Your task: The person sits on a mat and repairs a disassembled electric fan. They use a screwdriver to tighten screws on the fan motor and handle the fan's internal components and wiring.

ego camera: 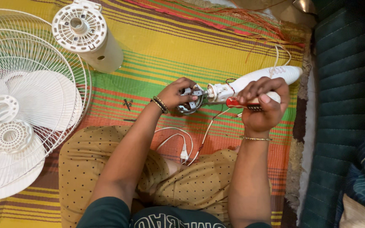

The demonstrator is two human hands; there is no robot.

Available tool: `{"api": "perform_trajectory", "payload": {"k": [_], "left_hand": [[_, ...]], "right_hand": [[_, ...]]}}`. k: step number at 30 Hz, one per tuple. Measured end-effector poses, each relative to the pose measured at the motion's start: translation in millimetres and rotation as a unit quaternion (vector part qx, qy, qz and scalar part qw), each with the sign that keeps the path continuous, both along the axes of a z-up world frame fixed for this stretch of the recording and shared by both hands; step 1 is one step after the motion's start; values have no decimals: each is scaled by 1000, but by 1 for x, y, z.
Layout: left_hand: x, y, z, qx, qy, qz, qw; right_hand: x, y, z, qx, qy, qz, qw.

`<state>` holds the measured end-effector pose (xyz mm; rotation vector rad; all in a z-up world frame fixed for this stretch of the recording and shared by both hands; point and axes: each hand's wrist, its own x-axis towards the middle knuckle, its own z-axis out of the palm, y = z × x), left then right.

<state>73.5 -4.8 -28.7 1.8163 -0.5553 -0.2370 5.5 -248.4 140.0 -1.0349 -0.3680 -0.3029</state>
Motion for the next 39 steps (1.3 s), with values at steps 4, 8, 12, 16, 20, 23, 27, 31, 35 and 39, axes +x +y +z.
{"api": "perform_trajectory", "payload": {"k": [4, 8, 12, 16, 20, 23, 27, 31, 35, 39], "left_hand": [[-8, -4, 8, 27, -55, 57, 996], [-23, -36, 25, 159, -76, 167, 970], [-21, -56, 34, 218, -40, 210, 952], [-10, -57, 24, 280, -22, 219, 935], [-5, -61, 10, 292, -54, 229, 927], [-4, -62, 4, 301, -53, 236, 922], [-3, -61, 3, 280, -59, 240, 928], [-4, -61, 5, 293, -57, 243, 923], [-5, -61, 9, 299, -45, 237, 923], [-2, -61, 15, 308, -22, 232, 922]], "right_hand": [[-5, 9, 6, -122, 37, -40, 991], [1, 20, 13, -164, 47, 33, 985], [1, 20, 20, -182, 64, 79, 978], [1, 23, 13, -180, 50, 11, 982], [20, 42, -6, -289, 4, -229, 929], [29, 42, -11, -348, 51, -388, 852], [13, 22, 1, -348, 76, -340, 871], [1, 13, 17, -191, 46, -18, 980], [2, 17, 17, -190, 106, 52, 975], [5, 47, 9, -200, 116, 1, 973]]}}
